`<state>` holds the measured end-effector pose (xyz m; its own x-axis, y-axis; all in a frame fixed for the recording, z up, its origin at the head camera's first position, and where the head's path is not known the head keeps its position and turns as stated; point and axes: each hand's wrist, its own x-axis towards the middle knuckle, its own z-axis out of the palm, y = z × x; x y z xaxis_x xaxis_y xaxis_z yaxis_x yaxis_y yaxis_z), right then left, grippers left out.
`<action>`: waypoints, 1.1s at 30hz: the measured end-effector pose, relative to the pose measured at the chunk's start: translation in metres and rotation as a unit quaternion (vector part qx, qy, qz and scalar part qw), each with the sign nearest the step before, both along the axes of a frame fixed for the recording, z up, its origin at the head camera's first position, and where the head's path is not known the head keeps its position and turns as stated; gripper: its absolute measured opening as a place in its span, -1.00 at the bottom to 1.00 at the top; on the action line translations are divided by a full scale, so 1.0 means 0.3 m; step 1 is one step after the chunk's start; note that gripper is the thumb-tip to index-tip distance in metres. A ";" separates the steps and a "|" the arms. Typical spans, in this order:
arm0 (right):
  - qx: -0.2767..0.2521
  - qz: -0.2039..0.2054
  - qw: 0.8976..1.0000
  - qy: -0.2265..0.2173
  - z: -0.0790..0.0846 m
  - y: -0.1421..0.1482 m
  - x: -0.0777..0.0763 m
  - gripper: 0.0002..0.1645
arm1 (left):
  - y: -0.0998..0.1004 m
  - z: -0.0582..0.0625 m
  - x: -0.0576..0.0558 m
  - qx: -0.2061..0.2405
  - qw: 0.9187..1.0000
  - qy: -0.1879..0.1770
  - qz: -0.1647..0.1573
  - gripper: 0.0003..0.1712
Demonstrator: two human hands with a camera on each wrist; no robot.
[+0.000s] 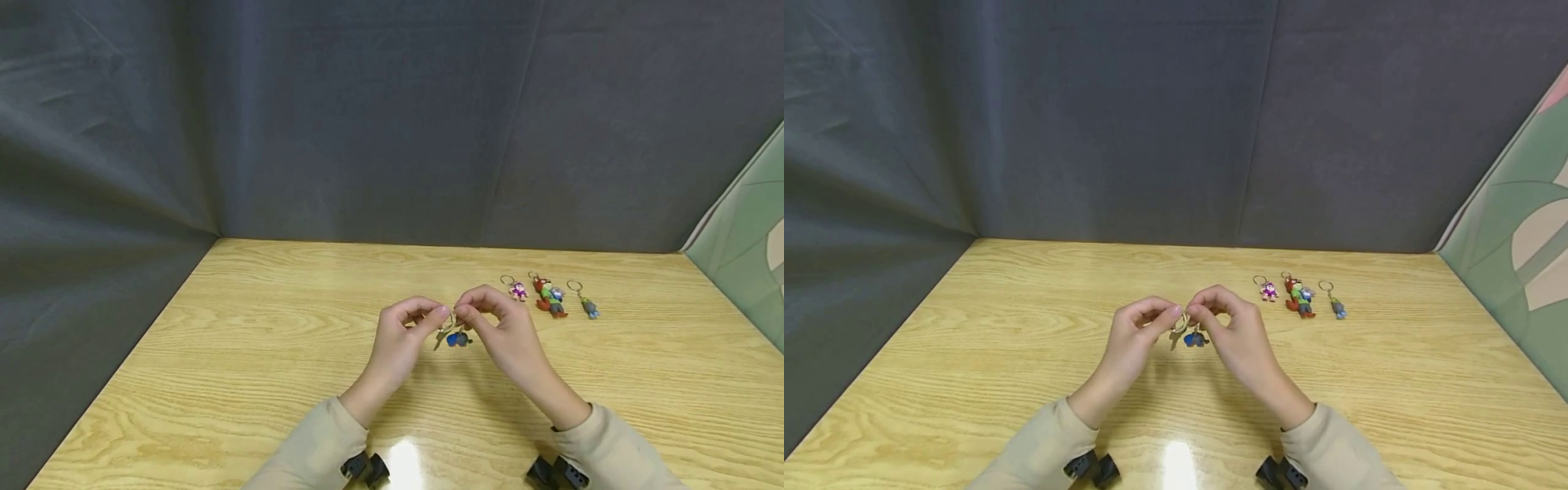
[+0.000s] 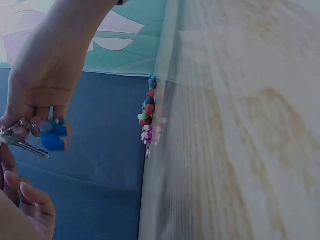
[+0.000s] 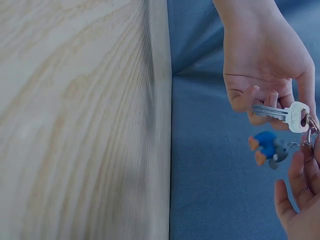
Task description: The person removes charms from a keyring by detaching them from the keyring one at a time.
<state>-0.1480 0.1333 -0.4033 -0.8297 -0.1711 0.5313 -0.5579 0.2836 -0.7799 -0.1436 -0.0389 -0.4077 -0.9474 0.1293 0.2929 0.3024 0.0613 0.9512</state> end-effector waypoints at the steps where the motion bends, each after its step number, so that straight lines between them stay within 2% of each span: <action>1: 0.000 0.003 1.000 0.001 -0.001 -0.001 0.000 -0.88 | 0.000 0.000 -0.001 0.009 1.000 -0.002 0.006 -0.76; 6: -0.004 0.014 1.000 -0.003 -0.005 -0.006 0.002 -0.93 | -0.001 0.004 -0.002 0.033 0.999 -0.007 0.028 -0.75; 10: -0.007 0.016 1.000 0.000 -0.006 -0.008 0.004 -0.99 | -0.002 0.006 -0.004 0.037 0.999 -0.011 0.028 -0.74; 13: -0.004 0.014 1.000 0.007 -0.006 -0.010 0.005 -0.92 | -0.003 0.010 -0.004 0.042 0.999 -0.012 0.027 -0.74; 17: 0.000 -0.003 1.000 0.007 -0.002 -0.010 0.005 -0.89 | -0.005 0.013 -0.003 0.040 0.999 -0.013 0.017 -0.74; 23: -0.026 -0.019 0.999 -0.016 0.011 -0.003 0.007 -0.96 | -0.008 0.019 0.000 0.017 0.999 -0.014 -0.034 -0.79; 27: -0.030 -0.019 0.999 -0.012 0.012 -0.001 0.008 -0.96 | -0.009 0.020 0.003 0.003 0.998 -0.010 -0.058 -0.79; 30: -0.025 -0.014 1.000 0.002 0.008 0.000 0.008 -0.97 | -0.010 0.017 0.002 -0.007 0.998 -0.001 -0.061 -0.78; 33: -0.023 -0.009 1.000 0.015 0.004 -0.001 0.007 -0.95 | -0.011 0.014 -0.001 -0.022 0.999 0.014 -0.042 -0.79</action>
<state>-0.1459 0.1331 -0.4020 -0.8160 -0.1316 0.5628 -0.5764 0.2578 -0.7754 -0.1438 -0.0421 -0.4034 -0.9245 0.2209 0.3108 0.3341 0.0761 0.9395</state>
